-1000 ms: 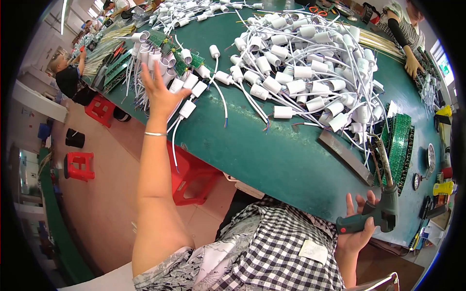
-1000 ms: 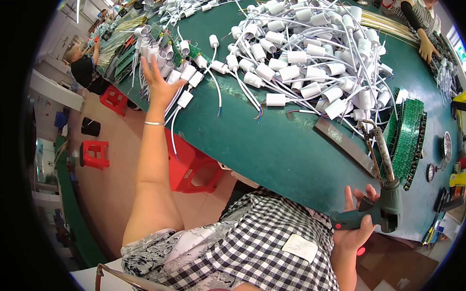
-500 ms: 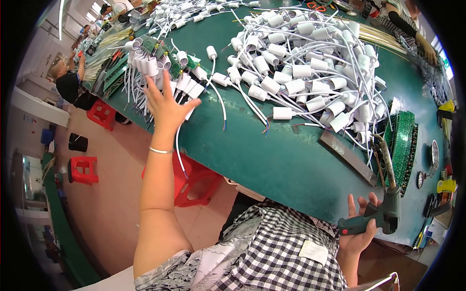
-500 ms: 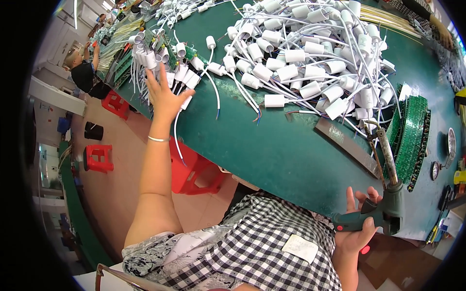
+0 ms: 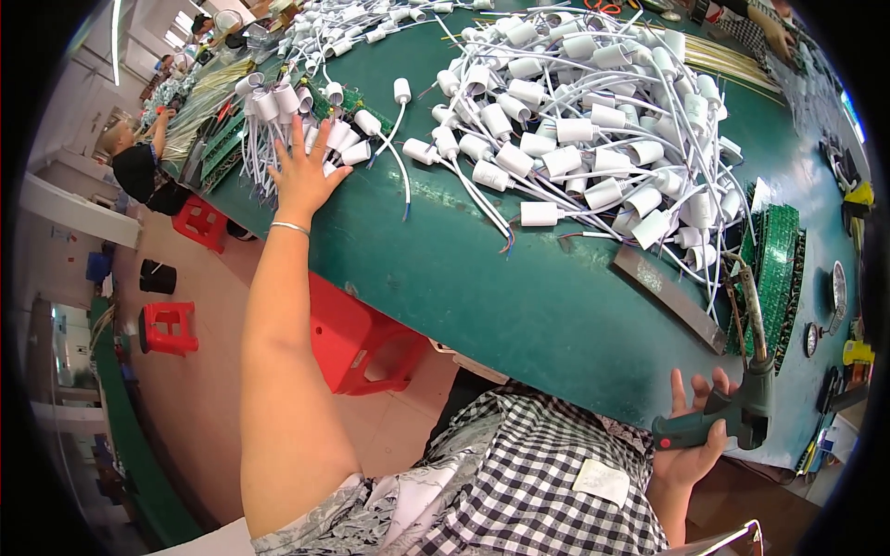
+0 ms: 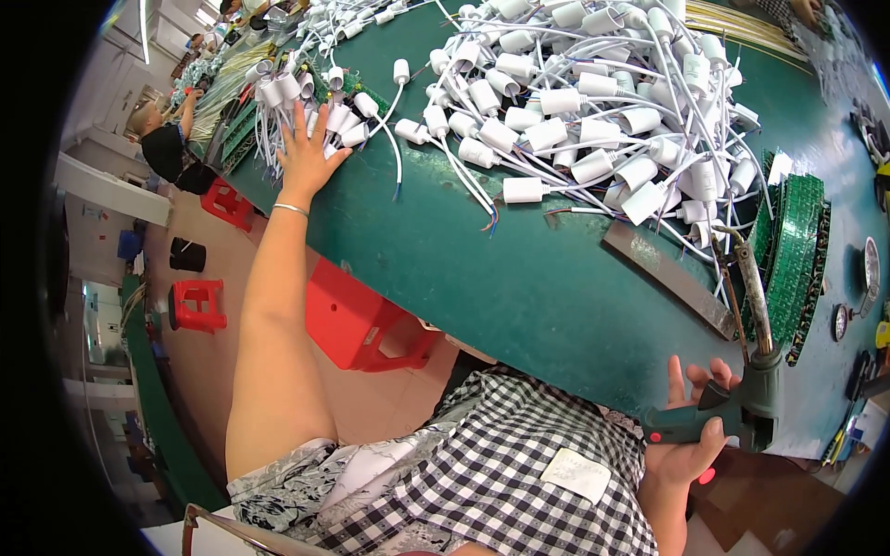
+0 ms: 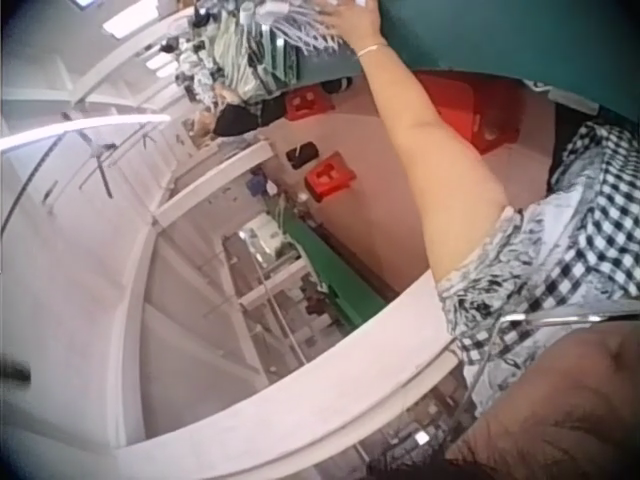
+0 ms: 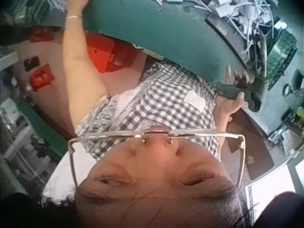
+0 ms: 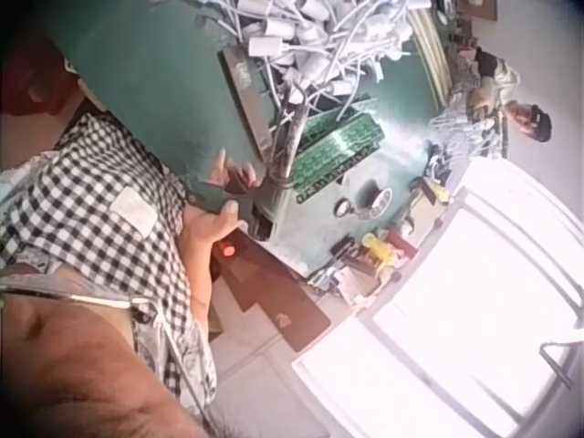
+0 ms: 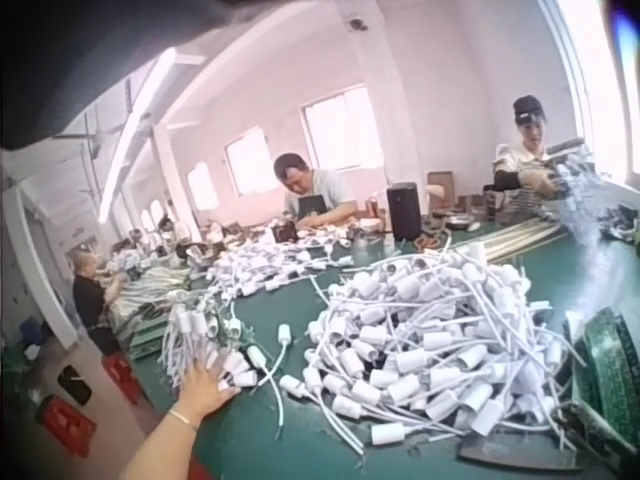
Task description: The person solders wires from cylindrical components onto green circuit boards using a soldering iron, moves assembled circuit boards aside, and picks up new components and circuit boards to solder.
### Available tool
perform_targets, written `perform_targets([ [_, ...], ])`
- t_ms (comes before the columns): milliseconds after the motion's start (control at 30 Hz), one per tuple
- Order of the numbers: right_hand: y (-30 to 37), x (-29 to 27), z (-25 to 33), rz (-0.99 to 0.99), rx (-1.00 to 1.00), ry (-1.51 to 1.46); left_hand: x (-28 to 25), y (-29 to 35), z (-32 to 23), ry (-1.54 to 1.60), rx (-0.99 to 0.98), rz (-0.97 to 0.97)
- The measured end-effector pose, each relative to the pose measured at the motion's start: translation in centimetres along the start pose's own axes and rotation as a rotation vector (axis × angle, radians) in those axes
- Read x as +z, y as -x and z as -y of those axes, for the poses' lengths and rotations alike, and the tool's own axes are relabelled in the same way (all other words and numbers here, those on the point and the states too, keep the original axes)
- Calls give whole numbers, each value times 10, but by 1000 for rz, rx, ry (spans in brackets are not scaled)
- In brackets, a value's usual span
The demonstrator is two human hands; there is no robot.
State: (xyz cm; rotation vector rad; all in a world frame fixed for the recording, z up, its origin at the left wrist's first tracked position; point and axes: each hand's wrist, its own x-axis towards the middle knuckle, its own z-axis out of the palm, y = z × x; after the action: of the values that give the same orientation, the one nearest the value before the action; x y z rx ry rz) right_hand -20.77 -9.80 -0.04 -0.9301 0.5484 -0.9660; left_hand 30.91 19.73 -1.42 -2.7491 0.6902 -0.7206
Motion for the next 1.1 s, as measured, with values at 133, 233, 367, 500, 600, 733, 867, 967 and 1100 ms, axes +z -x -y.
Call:
perform_targets([
  [133, 2, -3, 5, -1, -10, -12, -4, 0, -3, 78, 0, 27],
  [233, 1, -8, 12, -44, -71, -3, -16, 4, -29, 99, 4, 54],
  [367, -17, -17, 22, -30, -139, -75, -83, 35, -65, 243, 175, -179],
  [500, -23, -26, 39, -63, -209, -78, -157, 46, -159, 756, 519, -193],
  [600, -16, -40, 54, -166, -290, -79, -200, 46, -243, 953, 706, -259],
  [733, -6, -67, 59, -207, -344, -54, -212, 39, -336, 1270, 803, -175],
  [867, -1, -79, 63, -328, -311, -82, -242, 46, -440, 1604, 575, 368],
  [967, 0, -80, 64, -363, -345, -123, -240, 43, -498, 1477, 543, 300],
  [1100, 6, -86, 63, -336, -354, -146, -245, 39, -511, 1371, 543, 353],
])
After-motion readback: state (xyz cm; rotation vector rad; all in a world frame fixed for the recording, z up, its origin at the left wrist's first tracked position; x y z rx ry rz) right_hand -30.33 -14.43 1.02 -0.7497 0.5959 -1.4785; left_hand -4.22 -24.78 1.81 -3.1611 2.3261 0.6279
